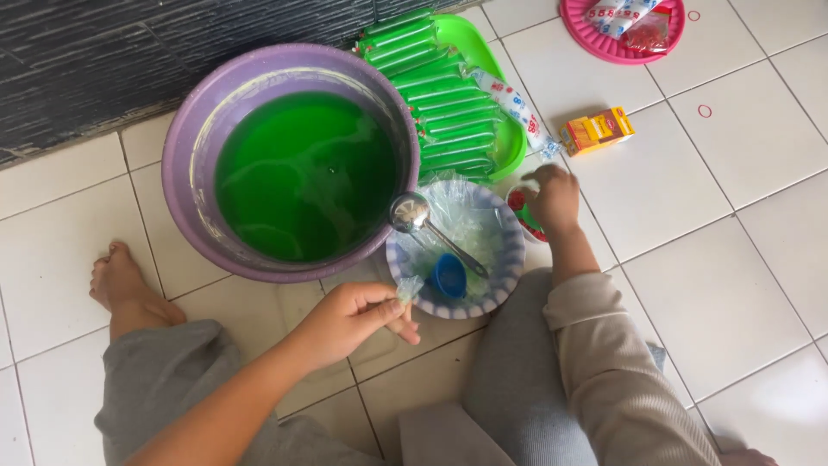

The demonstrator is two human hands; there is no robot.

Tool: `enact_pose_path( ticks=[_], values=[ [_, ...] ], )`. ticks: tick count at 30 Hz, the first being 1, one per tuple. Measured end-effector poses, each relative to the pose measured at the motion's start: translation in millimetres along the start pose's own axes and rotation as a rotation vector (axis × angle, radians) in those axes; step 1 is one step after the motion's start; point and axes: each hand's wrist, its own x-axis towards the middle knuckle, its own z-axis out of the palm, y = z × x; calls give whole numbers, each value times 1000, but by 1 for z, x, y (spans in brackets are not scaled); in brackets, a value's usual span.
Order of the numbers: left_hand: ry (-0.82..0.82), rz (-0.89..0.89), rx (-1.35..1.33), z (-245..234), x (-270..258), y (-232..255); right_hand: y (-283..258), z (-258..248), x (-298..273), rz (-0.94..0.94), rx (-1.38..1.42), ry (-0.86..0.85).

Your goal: The person fills small plastic bags with a green liquid from a large purple bowl using a ladle and a funnel, then ties each bag shut by hand and places it onto a green tray.

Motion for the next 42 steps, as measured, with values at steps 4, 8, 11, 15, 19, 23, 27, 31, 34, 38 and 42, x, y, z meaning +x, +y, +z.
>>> enact_pose_path(
  ticks=[4, 8, 11, 15, 19, 23, 27, 31, 34, 38, 42],
  values=[
    [15, -51, 49, -4, -1, -11, -12, 11, -9, 120, -183, -261],
    [34, -52, 57, -10, -1, -15, -31, -5, -7, 109, -274, -282],
    [29, -65, 44, -12, 0, -13, -29, -2, -10, 147, -308, -354],
    [20, -45, 67, -15, 1, -13, -3, 39, -12, 176, -353, -341],
    [18, 9, 96, -12, 1, -3, -14, 25, -13, 159, -290, -305],
    [34, 58, 90, -11, 3, 3, -25, 14, -19, 181, -357, -357],
    [67, 94, 55, -10, 4, 5, -33, 7, -20, 266, -366, -371],
    [78, 115, 54, -10, 6, 2, -26, -8, -25, 385, -184, -246],
    [77, 107, 31, -11, 12, -3, 12, 14, -29, 638, 300, -29],
    [86, 15, 65, -10, 21, -10, -3, -10, -43, 839, 1157, -3],
    [108, 8, 77, -6, 31, -20, -73, -85, -59, 688, 1833, -344]
  ],
)
